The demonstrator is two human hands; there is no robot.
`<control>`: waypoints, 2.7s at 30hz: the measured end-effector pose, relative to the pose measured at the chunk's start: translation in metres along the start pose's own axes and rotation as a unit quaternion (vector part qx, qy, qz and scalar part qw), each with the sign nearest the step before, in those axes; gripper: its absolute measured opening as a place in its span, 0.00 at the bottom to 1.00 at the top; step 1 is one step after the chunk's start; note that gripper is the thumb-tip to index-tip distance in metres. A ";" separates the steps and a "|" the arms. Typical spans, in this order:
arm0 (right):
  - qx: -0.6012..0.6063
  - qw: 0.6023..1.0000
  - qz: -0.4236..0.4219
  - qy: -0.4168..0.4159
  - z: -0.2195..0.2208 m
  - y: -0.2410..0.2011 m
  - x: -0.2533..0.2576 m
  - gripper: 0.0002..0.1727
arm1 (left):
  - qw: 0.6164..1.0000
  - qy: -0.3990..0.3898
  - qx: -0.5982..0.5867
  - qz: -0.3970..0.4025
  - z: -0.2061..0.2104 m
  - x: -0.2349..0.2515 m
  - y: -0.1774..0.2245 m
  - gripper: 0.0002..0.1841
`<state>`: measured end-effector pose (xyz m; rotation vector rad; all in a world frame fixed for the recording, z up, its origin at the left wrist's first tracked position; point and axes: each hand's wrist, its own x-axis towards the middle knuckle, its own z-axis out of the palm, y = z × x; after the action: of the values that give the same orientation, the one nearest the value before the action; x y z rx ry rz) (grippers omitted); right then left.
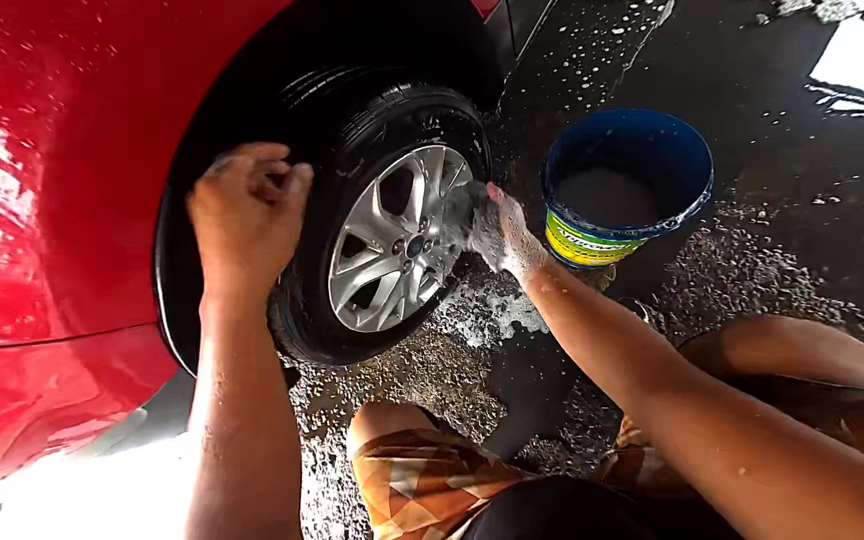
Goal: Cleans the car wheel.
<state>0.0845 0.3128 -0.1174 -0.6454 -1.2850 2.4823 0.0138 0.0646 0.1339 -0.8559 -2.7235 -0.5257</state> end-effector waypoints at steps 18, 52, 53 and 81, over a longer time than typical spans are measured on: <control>-0.567 0.824 -0.006 -0.003 0.089 0.035 0.077 0.28 | 0.971 0.149 0.186 -0.021 0.054 -0.025 -0.057 0.41; -0.497 0.859 0.008 0.121 0.083 0.208 0.028 0.32 | 0.968 0.189 0.165 -0.008 0.058 -0.029 -0.062 0.39; -0.502 0.859 -0.004 0.104 0.090 0.229 0.014 0.30 | 0.967 0.189 0.167 -0.006 0.058 -0.029 -0.063 0.39; -0.315 0.939 -0.115 0.071 0.134 0.229 -0.059 0.34 | 0.967 0.202 0.158 -0.002 0.061 -0.025 -0.057 0.36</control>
<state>0.0605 0.0629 -0.2226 -0.7364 -1.9781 1.7844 -0.0066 0.0327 0.0555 -0.5855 -2.3462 -0.2218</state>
